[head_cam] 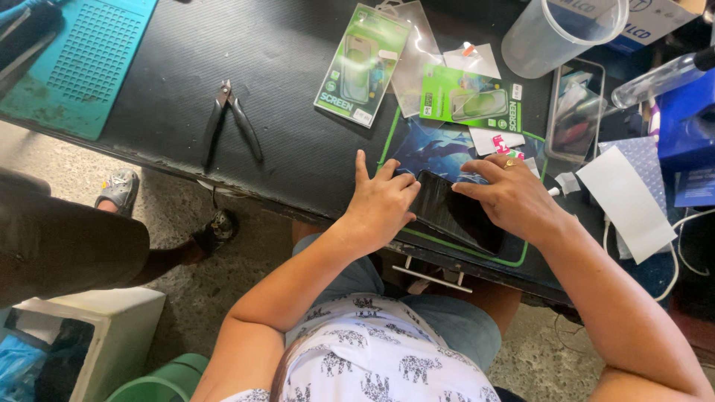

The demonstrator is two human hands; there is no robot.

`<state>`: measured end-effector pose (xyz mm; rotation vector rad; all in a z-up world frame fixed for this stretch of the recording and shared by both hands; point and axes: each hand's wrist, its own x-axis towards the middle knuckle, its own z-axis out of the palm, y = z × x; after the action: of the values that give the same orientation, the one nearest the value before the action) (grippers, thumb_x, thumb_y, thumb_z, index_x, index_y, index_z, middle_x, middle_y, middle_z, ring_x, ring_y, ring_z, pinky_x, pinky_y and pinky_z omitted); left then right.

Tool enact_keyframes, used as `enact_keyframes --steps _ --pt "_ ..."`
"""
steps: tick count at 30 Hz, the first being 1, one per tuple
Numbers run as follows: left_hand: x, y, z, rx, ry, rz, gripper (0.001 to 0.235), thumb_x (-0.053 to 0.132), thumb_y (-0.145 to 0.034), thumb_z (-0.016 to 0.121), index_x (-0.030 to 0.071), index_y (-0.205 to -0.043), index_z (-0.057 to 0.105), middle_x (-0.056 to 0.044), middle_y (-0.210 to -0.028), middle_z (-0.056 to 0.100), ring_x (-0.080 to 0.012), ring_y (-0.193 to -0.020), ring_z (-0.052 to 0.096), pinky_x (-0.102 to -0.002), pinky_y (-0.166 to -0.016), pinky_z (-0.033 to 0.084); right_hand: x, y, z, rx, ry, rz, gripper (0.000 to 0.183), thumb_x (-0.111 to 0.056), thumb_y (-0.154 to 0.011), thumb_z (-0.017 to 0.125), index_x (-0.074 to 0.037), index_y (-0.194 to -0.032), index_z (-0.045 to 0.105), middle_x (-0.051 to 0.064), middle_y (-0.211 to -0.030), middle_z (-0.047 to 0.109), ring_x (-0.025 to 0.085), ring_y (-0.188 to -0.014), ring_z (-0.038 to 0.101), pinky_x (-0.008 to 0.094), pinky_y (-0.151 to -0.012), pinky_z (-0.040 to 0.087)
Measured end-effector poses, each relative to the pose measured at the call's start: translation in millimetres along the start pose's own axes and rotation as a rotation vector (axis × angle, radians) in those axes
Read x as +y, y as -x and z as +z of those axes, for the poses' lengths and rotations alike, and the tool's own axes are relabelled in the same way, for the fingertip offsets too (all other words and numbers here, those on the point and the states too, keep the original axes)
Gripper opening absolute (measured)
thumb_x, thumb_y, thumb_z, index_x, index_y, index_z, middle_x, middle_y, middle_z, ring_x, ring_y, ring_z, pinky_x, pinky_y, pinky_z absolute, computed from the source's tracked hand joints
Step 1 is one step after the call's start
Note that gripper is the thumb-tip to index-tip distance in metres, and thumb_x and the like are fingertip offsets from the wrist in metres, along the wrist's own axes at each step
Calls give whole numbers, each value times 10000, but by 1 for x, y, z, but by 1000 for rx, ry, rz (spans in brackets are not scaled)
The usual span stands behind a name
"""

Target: The person handles a smartphone on a workbench, repeatedly pressing the screen edges and wiping the surface with a small cloth. They rotate the phone to inspect different sides and continue pressing along the frame.

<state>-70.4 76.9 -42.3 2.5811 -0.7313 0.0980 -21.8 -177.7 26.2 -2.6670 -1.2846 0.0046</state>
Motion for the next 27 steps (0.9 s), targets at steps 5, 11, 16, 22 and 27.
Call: enact_keyframes --steps 5,11,16,22,27 --pt "0 0 1 -4 3 -1 545 298 -756 827 87 -1236 679 -33 -1266 640 -327 -1353 462 -807 -1107 149 -2 -10 1 17 -11 -29 384 0 -731 712 -165 -1069 787 98 -1248 690 334 -1100 646 447 -947 513" --pt "0 0 0 -23 -5 -1 557 296 -773 814 74 -1263 667 -46 -1281 632 -324 -1360 453 -802 -1113 141 -4 -21 3 -7 10 -36 382 -3 -726 724 -160 -1068 788 91 -1251 690 315 -1116 640 450 -949 513" --pt "1 0 -2 -23 2 -3 549 290 -771 816 73 -1254 670 -46 -1277 632 -326 -1360 454 -804 -1114 143 -6 -26 5 9 11 -39 375 -7 -735 728 -162 -1071 790 98 -1253 686 321 -1142 631 455 -958 507" --pt "1 0 -2 -3 2 3 548 287 -763 819 67 -1244 673 -50 -1267 637 -326 -1352 461 -810 -1108 150 -8 -33 5 -2 13 -36 382 -4 -734 727 -167 -1074 790 91 -1258 685 322 -1154 632 460 -959 503" --pt "1 0 -2 0 6 10 538 273 -766 818 64 -1240 675 -54 -1262 639 -328 -1351 463 -810 -1106 152 -10 -39 4 -35 11 -45 390 -5 -726 726 -152 -1083 785 86 -1270 678 324 -1158 627 450 -959 504"
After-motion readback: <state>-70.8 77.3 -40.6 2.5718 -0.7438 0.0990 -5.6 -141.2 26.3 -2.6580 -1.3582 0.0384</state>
